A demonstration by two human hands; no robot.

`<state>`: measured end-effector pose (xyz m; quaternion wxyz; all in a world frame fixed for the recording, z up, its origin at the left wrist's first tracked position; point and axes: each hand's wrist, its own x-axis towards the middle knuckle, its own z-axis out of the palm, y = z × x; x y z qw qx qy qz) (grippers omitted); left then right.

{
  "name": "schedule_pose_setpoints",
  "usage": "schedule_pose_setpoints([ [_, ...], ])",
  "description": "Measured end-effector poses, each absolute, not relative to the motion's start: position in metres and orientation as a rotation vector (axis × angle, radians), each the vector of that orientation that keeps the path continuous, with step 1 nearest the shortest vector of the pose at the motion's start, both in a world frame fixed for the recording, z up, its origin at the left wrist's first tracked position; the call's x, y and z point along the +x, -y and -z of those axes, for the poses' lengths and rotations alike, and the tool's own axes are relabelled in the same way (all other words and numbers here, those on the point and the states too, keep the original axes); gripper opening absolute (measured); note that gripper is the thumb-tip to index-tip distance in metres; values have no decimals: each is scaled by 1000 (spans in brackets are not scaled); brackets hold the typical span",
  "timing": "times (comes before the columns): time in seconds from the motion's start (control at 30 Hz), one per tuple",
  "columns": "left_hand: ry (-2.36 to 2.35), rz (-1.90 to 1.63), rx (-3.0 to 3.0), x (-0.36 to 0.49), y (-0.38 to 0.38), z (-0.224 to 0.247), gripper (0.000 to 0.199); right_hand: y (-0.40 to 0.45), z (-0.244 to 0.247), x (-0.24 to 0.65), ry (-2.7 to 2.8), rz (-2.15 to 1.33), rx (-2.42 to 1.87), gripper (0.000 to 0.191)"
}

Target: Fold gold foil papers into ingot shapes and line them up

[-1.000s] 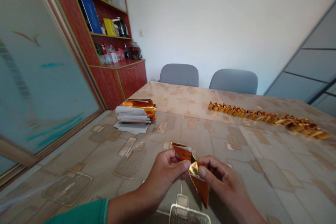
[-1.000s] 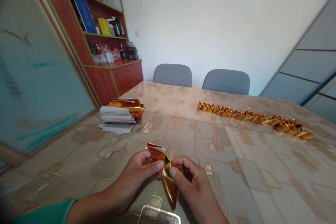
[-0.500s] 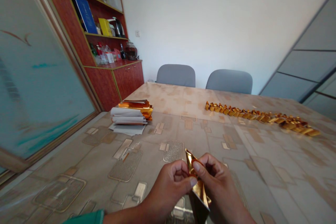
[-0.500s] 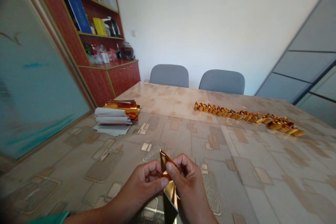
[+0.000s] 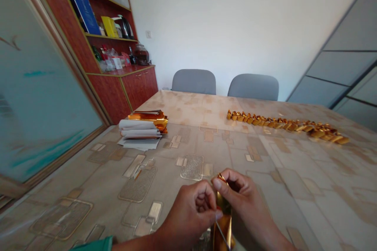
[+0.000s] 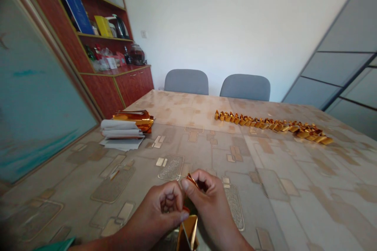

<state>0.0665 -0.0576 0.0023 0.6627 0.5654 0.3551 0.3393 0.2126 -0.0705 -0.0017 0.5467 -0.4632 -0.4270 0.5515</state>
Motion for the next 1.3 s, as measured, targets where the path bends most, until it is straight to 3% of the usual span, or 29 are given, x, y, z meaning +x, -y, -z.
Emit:
schedule_pose_setpoints([
  [0.3,-820,-741,1277,67,54,2,2,67,3,219,1014,-1204,-1181,44],
  [0.53,-865,-884,1138,66,46,-1,15,65,3,219,1005,-1303,-1056,33],
  [0.67,-871,-839,1077,65,43,2,21,61,7,218,1019,-1142,-1075,35],
  [0.77,-904,-901,1011,60,38,0,29,64,0,228,1284,-919,-1141,22],
  [0.9,-943,-1014,843,50,31,-9,45,68,-13,245,2039,-223,-1009,39],
  [1.0,-935,-983,781,48,31,-14,53,68,-19,244,2303,118,-861,32],
  [1.07,-930,-941,763,48,33,-16,55,67,-22,239,2321,225,-791,24],
  [1.3,-897,-941,804,50,35,-14,60,68,-17,240,2345,247,-697,22],
])
